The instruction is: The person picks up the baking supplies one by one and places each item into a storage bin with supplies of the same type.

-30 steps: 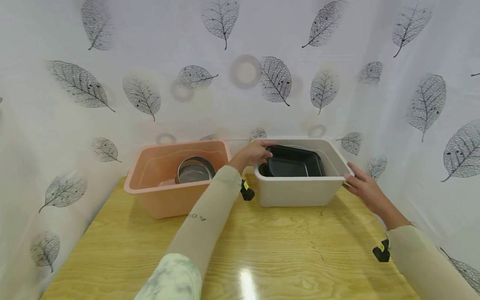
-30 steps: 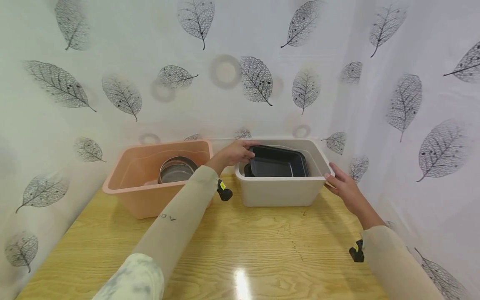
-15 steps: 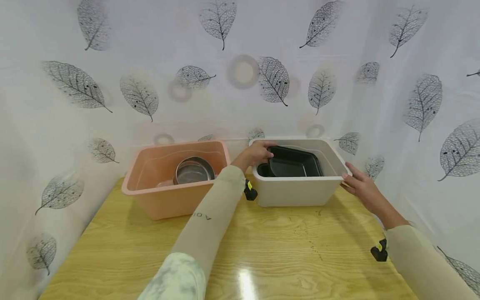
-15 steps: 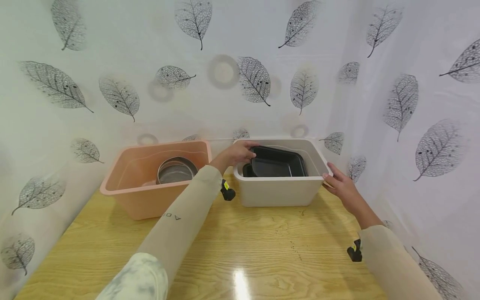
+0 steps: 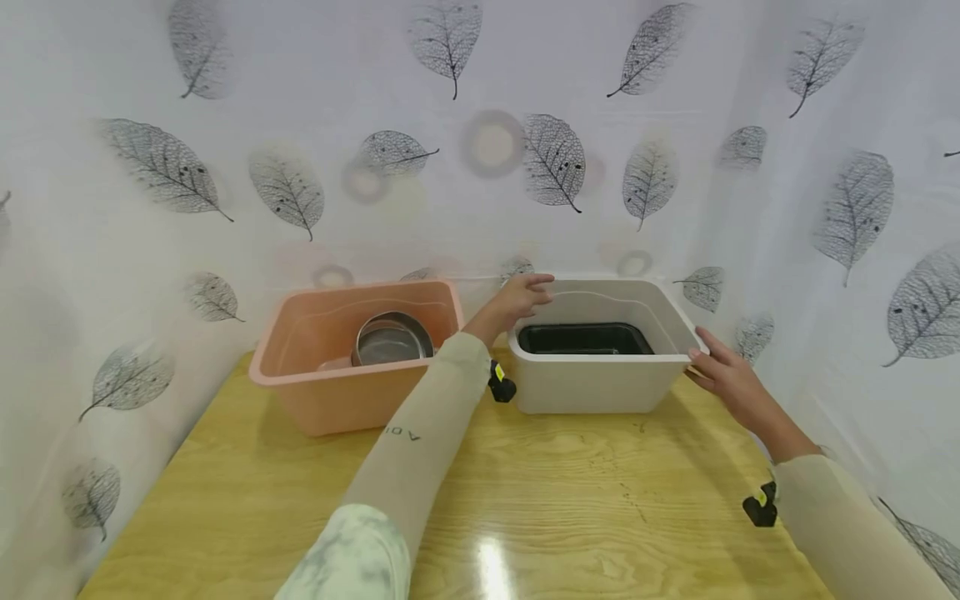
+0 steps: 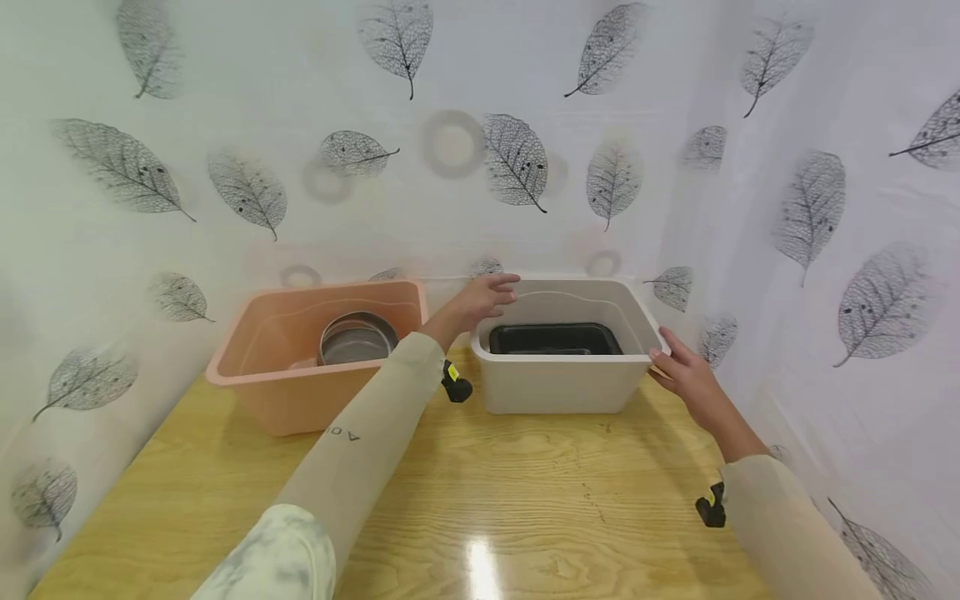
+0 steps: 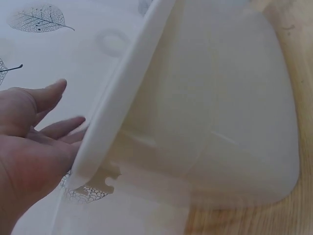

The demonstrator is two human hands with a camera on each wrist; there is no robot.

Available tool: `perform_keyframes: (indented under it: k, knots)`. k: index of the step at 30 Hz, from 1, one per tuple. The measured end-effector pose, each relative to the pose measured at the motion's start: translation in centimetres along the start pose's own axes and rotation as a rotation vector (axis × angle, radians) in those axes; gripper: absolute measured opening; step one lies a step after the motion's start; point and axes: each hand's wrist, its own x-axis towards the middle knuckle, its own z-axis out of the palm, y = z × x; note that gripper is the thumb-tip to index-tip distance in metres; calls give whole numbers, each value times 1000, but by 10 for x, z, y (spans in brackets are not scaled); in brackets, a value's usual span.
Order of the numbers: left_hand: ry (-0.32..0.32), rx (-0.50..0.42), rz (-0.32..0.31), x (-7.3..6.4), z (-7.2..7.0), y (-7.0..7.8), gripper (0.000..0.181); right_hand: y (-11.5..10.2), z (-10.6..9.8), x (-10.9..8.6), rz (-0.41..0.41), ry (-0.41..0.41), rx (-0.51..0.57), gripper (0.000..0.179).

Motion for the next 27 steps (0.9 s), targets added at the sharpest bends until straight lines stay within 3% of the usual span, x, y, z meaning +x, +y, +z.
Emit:
perform_keyframes:
  k: [8, 13, 27]
  knots:
    - [-16, -105, 109, -9, -4, 0, 54, -3, 1, -2, 0, -9, -22, 73]
    - [-77, -102, 161, -23, -4, 1, 55, -4, 1, -1, 7, -4, -55, 73]
    - [-138, -32, 226, -74, -11, 3, 52, -3, 6, 0, -15, 43, -43, 75]
